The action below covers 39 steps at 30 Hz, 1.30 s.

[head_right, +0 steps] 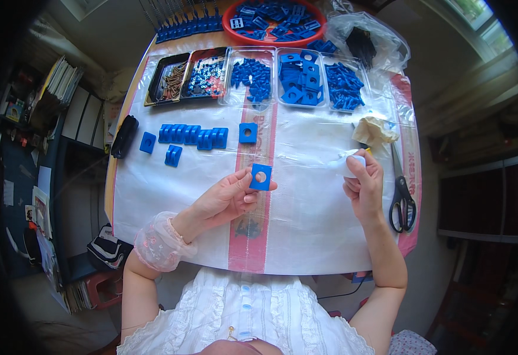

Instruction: Assembling blue plastic components using glue.

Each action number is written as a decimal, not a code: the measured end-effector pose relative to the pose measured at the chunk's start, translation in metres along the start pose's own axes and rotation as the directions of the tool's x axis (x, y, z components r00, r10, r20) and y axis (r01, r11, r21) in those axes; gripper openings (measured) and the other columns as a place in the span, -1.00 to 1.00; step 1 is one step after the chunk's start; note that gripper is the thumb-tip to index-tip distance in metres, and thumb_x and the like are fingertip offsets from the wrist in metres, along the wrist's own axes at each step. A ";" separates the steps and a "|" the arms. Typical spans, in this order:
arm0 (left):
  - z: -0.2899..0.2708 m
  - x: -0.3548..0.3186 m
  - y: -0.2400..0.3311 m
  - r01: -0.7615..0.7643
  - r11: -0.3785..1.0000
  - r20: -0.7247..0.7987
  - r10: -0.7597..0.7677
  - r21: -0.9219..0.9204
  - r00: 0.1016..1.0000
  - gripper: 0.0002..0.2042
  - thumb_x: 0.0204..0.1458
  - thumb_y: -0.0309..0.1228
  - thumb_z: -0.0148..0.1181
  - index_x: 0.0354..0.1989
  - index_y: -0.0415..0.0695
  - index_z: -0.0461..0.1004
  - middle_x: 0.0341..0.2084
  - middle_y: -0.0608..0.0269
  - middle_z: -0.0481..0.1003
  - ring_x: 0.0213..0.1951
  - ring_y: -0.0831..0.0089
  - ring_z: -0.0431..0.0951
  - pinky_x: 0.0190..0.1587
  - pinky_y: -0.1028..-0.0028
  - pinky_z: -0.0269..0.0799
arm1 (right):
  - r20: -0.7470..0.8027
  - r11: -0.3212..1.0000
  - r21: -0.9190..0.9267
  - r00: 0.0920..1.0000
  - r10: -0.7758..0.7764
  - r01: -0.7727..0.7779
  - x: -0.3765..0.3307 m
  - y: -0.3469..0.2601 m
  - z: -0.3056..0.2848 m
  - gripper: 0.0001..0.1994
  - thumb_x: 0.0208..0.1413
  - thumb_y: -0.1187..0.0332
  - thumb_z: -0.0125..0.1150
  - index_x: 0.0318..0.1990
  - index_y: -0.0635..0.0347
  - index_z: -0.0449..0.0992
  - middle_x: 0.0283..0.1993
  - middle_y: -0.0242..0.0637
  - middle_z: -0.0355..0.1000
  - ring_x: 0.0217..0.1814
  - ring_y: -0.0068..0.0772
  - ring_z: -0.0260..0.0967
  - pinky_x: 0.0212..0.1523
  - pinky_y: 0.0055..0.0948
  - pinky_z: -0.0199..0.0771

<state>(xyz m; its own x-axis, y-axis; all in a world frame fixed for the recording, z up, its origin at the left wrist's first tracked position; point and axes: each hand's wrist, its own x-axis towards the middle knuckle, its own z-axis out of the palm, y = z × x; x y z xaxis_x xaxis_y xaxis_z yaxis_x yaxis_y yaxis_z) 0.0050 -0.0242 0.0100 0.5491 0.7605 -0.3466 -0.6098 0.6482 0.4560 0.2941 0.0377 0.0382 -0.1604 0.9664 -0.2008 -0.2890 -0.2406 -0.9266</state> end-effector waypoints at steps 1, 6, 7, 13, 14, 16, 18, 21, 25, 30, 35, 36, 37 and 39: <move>0.000 0.000 0.000 0.000 1.000 0.001 0.000 -0.001 1.000 -0.71 0.24 -0.20 0.12 0.03 -0.06 0.39 0.01 0.16 0.48 -0.44 0.78 0.35 -0.42 0.81 0.35 | -0.002 1.000 -0.001 1.000 -0.001 0.001 0.000 0.001 -0.001 -0.81 0.18 0.32 0.22 -0.42 0.01 0.34 -0.66 -0.69 0.06 -0.73 -0.89 -0.15 -0.73 -0.72 -0.25; -0.004 0.000 -0.001 -0.011 1.000 0.020 0.010 0.013 1.000 -0.72 0.32 -0.21 -0.04 0.04 -0.10 0.38 0.03 0.07 0.45 -0.39 0.68 0.32 -0.21 0.67 0.38 | 0.006 1.000 -0.001 1.000 -0.004 0.004 0.001 0.000 0.000 -0.82 0.18 0.32 0.22 -0.41 0.01 0.34 -0.66 -0.69 0.06 -0.73 -0.89 -0.15 -0.73 -0.72 -0.25; -0.003 -0.001 -0.001 -0.008 1.000 0.021 0.008 0.013 1.000 -0.72 0.32 -0.21 -0.04 0.05 -0.10 0.38 0.03 0.07 0.45 -0.39 0.68 0.32 -0.22 0.67 0.38 | 0.007 1.000 -0.002 1.000 -0.005 0.005 0.001 0.000 0.000 -0.82 0.18 0.32 0.22 -0.41 0.01 0.34 -0.66 -0.69 0.06 -0.73 -0.89 -0.15 -0.73 -0.72 -0.25; -0.004 0.000 -0.001 -0.008 1.000 0.027 0.008 0.021 1.000 -0.71 0.32 -0.20 -0.05 0.07 -0.09 0.36 0.04 0.09 0.45 -0.40 0.69 0.33 -0.27 0.67 0.36 | -0.002 1.000 0.000 1.000 -0.004 0.004 0.000 0.001 -0.001 -0.82 0.18 0.32 0.23 -0.41 0.01 0.34 -0.66 -0.69 0.06 -0.73 -0.89 -0.15 -0.73 -0.72 -0.25; -0.004 -0.001 0.000 -0.009 1.000 0.026 0.008 0.025 1.000 -0.71 0.32 -0.20 -0.05 0.06 -0.09 0.36 0.04 0.09 0.45 -0.40 0.69 0.33 -0.27 0.67 0.36 | -0.002 1.000 0.002 1.000 -0.006 0.006 0.000 0.001 -0.001 -0.82 0.17 0.32 0.23 -0.41 0.01 0.34 -0.66 -0.69 0.06 -0.73 -0.89 -0.15 -0.73 -0.72 -0.25; -0.004 -0.001 -0.001 -0.010 1.000 0.028 0.009 0.025 1.000 -0.72 0.32 -0.20 -0.05 0.06 -0.09 0.37 0.04 0.09 0.45 -0.40 0.70 0.33 -0.26 0.67 0.36 | -0.002 1.000 0.009 1.000 -0.003 0.003 0.000 0.000 -0.001 -0.82 0.17 0.31 0.22 -0.41 0.01 0.34 -0.66 -0.69 0.05 -0.73 -0.89 -0.15 -0.73 -0.73 -0.25; -0.005 -0.001 -0.001 -0.011 1.000 0.034 0.010 0.016 0.999 -0.72 0.32 -0.20 -0.05 0.06 -0.09 0.37 0.04 0.09 0.45 -0.40 0.70 0.33 -0.26 0.67 0.36 | -0.004 1.000 0.011 1.000 -0.002 0.002 0.000 -0.001 0.000 -0.83 0.17 0.31 0.22 -0.40 0.01 0.35 -0.66 -0.69 0.05 -0.73 -0.89 -0.15 -0.73 -0.73 -0.25; -0.003 -0.001 0.000 -0.012 1.000 0.023 0.012 0.022 1.000 -0.72 0.32 -0.20 -0.05 0.04 -0.09 0.38 0.04 0.09 0.45 -0.40 0.69 0.32 -0.26 0.67 0.36 | -0.005 1.000 0.012 1.000 0.000 0.000 -0.001 -0.001 0.001 -0.84 0.17 0.32 0.22 -0.39 0.01 0.36 -0.66 -0.69 0.05 -0.73 -0.89 -0.15 -0.73 -0.73 -0.25; -0.004 0.000 -0.001 -0.015 1.000 0.012 0.015 0.020 1.000 -0.72 0.32 -0.19 -0.05 0.03 -0.09 0.39 0.05 0.07 0.45 -0.40 0.69 0.32 -0.25 0.67 0.37 | -0.003 1.000 0.031 1.000 0.001 -0.001 -0.001 -0.001 0.001 -0.85 0.17 0.32 0.21 -0.37 0.03 0.36 -0.66 -0.69 0.05 -0.73 -0.89 -0.14 -0.73 -0.74 -0.25; -0.004 -0.001 0.001 -0.035 0.999 0.012 0.035 0.021 0.999 -0.74 0.32 -0.19 -0.05 -0.01 -0.08 0.40 0.06 0.05 0.44 -0.40 0.69 0.32 -0.28 0.68 0.38 | 0.040 0.998 0.063 0.999 -0.014 0.012 -0.001 0.000 -0.003 -0.85 0.18 0.31 0.21 -0.37 0.04 0.36 -0.65 -0.67 0.05 -0.72 -0.89 -0.13 -0.74 -0.74 -0.24; -0.004 -0.001 0.001 -0.059 0.998 0.000 0.059 0.013 0.998 -0.75 0.31 -0.18 -0.03 -0.04 -0.06 0.40 0.10 0.02 0.42 -0.40 0.69 0.32 -0.33 0.71 0.39 | 0.054 0.998 0.055 0.998 -0.015 0.013 -0.002 0.000 -0.002 -0.83 0.18 0.31 0.20 -0.39 0.05 0.34 -0.65 -0.66 0.05 -0.72 -0.89 -0.14 -0.74 -0.74 -0.23; -0.003 -0.001 0.001 -0.062 0.998 -0.009 0.062 0.009 0.998 -0.75 0.31 -0.18 -0.03 -0.04 -0.06 0.40 0.11 0.02 0.41 -0.41 0.69 0.32 -0.33 0.72 0.39 | 0.058 0.999 0.050 0.998 -0.014 0.011 -0.002 0.000 -0.002 -0.83 0.17 0.31 0.20 -0.39 0.05 0.34 -0.65 -0.66 0.06 -0.73 -0.89 -0.14 -0.74 -0.74 -0.23; -0.004 0.000 0.001 -0.070 0.998 -0.016 0.070 0.007 0.997 -0.75 0.31 -0.18 -0.02 -0.03 -0.07 0.40 0.11 0.02 0.41 -0.41 0.69 0.32 -0.33 0.72 0.40 | 0.063 0.999 0.046 0.998 -0.012 0.009 -0.002 0.000 -0.001 -0.83 0.17 0.32 0.20 -0.39 0.05 0.34 -0.65 -0.66 0.06 -0.73 -0.89 -0.14 -0.74 -0.74 -0.23; -0.006 0.002 0.000 -0.086 0.996 -0.029 0.086 0.004 0.996 -0.74 0.30 -0.18 -0.01 -0.02 -0.07 0.39 0.12 0.03 0.40 -0.41 0.69 0.33 -0.32 0.71 0.41 | 0.070 0.999 0.038 0.998 -0.007 0.004 -0.002 0.000 -0.001 -0.83 0.17 0.32 0.20 -0.40 0.05 0.33 -0.66 -0.65 0.08 -0.73 -0.89 -0.14 -0.74 -0.74 -0.23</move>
<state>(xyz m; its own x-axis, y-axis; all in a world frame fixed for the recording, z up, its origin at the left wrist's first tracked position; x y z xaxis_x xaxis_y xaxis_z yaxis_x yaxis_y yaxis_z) 0.0027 -0.0227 0.0047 0.4778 0.8141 -0.3302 -0.6522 0.5805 0.4875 0.2951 0.0354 0.0385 -0.2242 0.9593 -0.1717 -0.3252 -0.2397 -0.9148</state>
